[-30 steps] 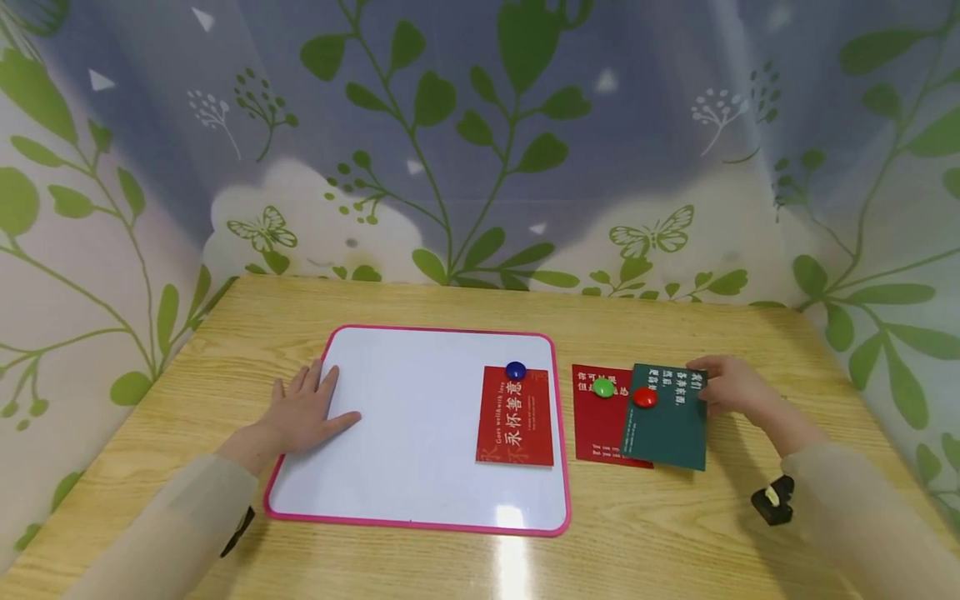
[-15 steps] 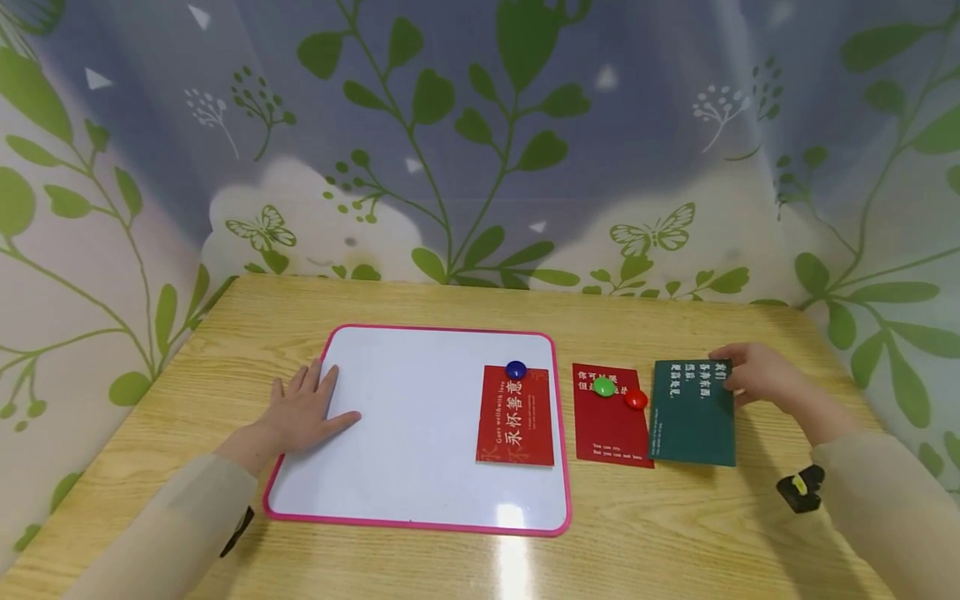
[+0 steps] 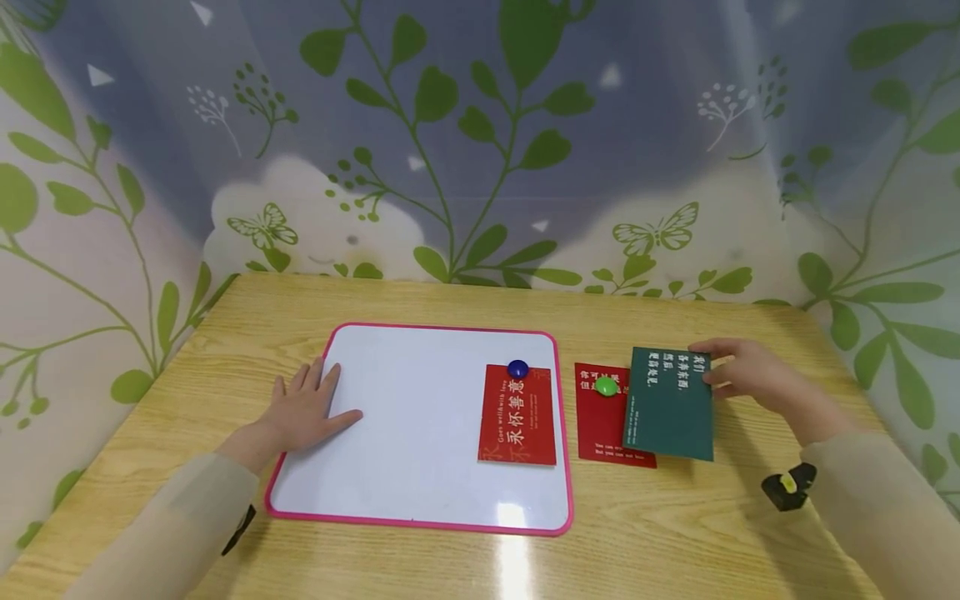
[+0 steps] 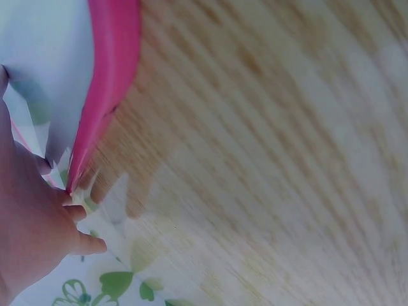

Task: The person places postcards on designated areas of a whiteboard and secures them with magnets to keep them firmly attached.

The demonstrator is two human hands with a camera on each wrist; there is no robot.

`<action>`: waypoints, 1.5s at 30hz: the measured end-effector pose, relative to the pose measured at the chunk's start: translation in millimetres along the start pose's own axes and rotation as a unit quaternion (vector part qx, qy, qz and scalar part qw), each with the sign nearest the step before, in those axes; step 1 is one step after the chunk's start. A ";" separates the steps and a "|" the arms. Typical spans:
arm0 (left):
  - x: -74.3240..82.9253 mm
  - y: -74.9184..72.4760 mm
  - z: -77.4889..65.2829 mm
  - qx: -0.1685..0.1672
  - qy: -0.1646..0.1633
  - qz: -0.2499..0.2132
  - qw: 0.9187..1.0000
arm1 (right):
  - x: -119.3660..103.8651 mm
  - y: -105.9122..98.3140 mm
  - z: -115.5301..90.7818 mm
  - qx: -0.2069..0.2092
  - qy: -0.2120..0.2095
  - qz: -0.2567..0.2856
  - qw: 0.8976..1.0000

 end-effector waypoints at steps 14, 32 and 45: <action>-0.9 0.3 0.7 0.000 0.000 0.000 1.000 | -52.8 47.6 12.5 -0.030 -0.043 0.071 0.996; -3.5 1.2 2.7 0.000 0.000 0.001 1.000 | -112.8 125.5 46.4 -0.042 -0.017 0.154 0.987; -2.7 2.4 2.4 -0.002 -0.004 0.003 1.000 | -149.5 178.1 64.8 -0.028 -0.006 0.182 0.983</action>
Point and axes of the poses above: each hand's wrist, its own z-axis towards the middle knuckle, its own y-axis out of the palm, x = y × z, the point moved 10 cm from there along z, towards the middle knuckle, and after that the axes turned 4 degrees about x, right-handed, at the moved point
